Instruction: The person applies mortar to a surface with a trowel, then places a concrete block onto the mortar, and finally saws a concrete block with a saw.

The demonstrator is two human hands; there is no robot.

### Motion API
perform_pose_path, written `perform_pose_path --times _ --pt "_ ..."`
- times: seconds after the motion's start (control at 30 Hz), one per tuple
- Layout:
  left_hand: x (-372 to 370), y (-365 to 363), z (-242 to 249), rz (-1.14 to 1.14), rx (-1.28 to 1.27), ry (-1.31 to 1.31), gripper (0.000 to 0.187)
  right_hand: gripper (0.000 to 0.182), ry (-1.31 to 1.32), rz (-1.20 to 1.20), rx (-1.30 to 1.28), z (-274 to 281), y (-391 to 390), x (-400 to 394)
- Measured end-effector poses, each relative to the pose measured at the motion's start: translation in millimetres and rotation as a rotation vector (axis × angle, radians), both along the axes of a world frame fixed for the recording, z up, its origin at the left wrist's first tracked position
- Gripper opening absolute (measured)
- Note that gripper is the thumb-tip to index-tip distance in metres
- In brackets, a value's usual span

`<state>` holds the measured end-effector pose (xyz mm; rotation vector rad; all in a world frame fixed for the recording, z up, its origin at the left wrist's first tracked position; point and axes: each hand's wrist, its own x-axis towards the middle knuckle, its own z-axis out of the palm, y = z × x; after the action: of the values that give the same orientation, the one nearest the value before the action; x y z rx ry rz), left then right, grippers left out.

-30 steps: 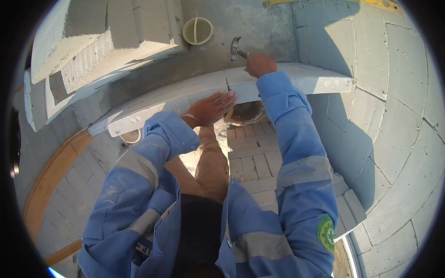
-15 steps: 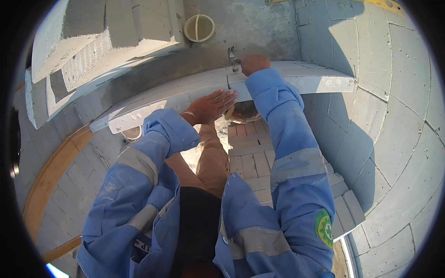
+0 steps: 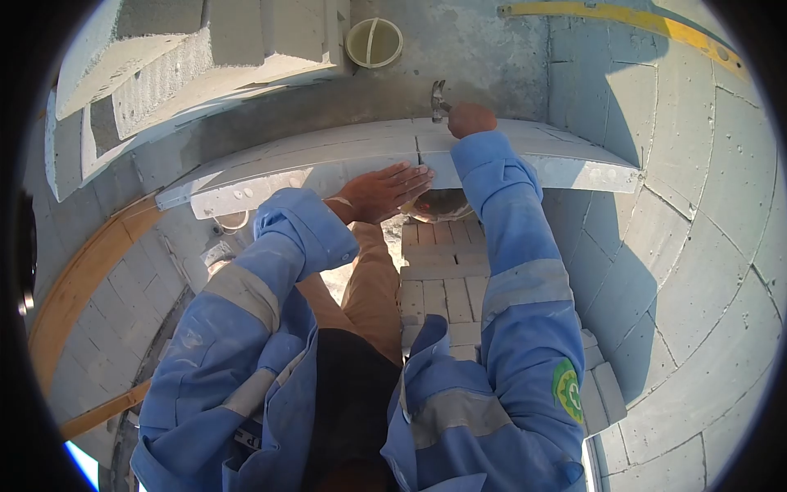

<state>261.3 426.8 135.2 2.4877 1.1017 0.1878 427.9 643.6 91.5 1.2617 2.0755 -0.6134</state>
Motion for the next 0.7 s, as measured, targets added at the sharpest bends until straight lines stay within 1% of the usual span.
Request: perform_pose_path --times 0.07,0.1,0.23,0.27,0.3,0.33,0.37,0.47,0.5,0.53,0.57,0.63,0.67,0.7 --pt "-0.6 2.4 2.6 -0.015 0.012 0.031 0.086 0.025 -0.004 -0.036 0.024 12.1 2.8 -1.6" --pt "-0.2 2.5 2.2 -0.012 0.013 0.034 0.086 0.024 0.017 -0.076 0.051 12.0 4.3 -1.6" --pt "-1.2 3.5 1.4 -0.029 -0.015 0.049 0.09 0.023 0.12 -0.174 0.1 -2.4 -10.2 -5.5" --pt "-1.2 2.9 2.0 -0.039 -0.014 0.055 0.091 0.023 0.122 -0.17 0.094 -8.2 -11.4 -5.8" --pt "-1.6 2.5 2.4 -0.037 -0.021 0.058 0.091 0.025 0.046 -0.084 0.008 -4.8 -12.3 -11.9" --pt "-2.3 2.5 3.1 -0.053 0.001 0.087 0.08 0.026 -0.032 0.001 -0.079 -0.8 -14.3 -17.3" --pt "-2.6 3.4 3.8 -0.072 0.026 0.115 0.071 0.026 -0.032 -0.001 -0.083 4.2 -14.7 -21.5" --pt "-3.3 4.9 5.4 -0.08 -0.03 0.099 0.073 0.026 -0.029 0.032 -0.089 14.1 -14.4 -30.1" --pt "-2.3 3.7 3.0 -0.079 -0.029 0.098 0.073 0.026 0.033 -0.043 -0.047 16.7 -17.4 -29.7" --pt "-1.2 2.5 0.8 -0.065 -0.005 0.102 0.084 0.026 0.096 -0.118 -0.004 18.9 -19.2 -30.6" --pt "-0.8 1.5 -1.5 -0.051 0.018 0.108 0.096 0.026 0.096 -0.116 -0.002 20.4 -20.0 -33.5" --pt "-2.0 4.0 -1.2 -0.054 -0.006 0.101 0.095 0.027 0.033 -0.029 -0.087 17.4 -21.2 -37.0" --pt "-1.4 2.5 0.1 -0.063 -0.036 0.091 0.094 0.027 0.032 -0.029 -0.091 16.4 -21.4 -36.1" --pt "-2.0 1.6 1.9 -0.071 -0.037 0.091 0.094 0.028 0.025 0.041 -0.086 20.9 -19.5 -37.7"
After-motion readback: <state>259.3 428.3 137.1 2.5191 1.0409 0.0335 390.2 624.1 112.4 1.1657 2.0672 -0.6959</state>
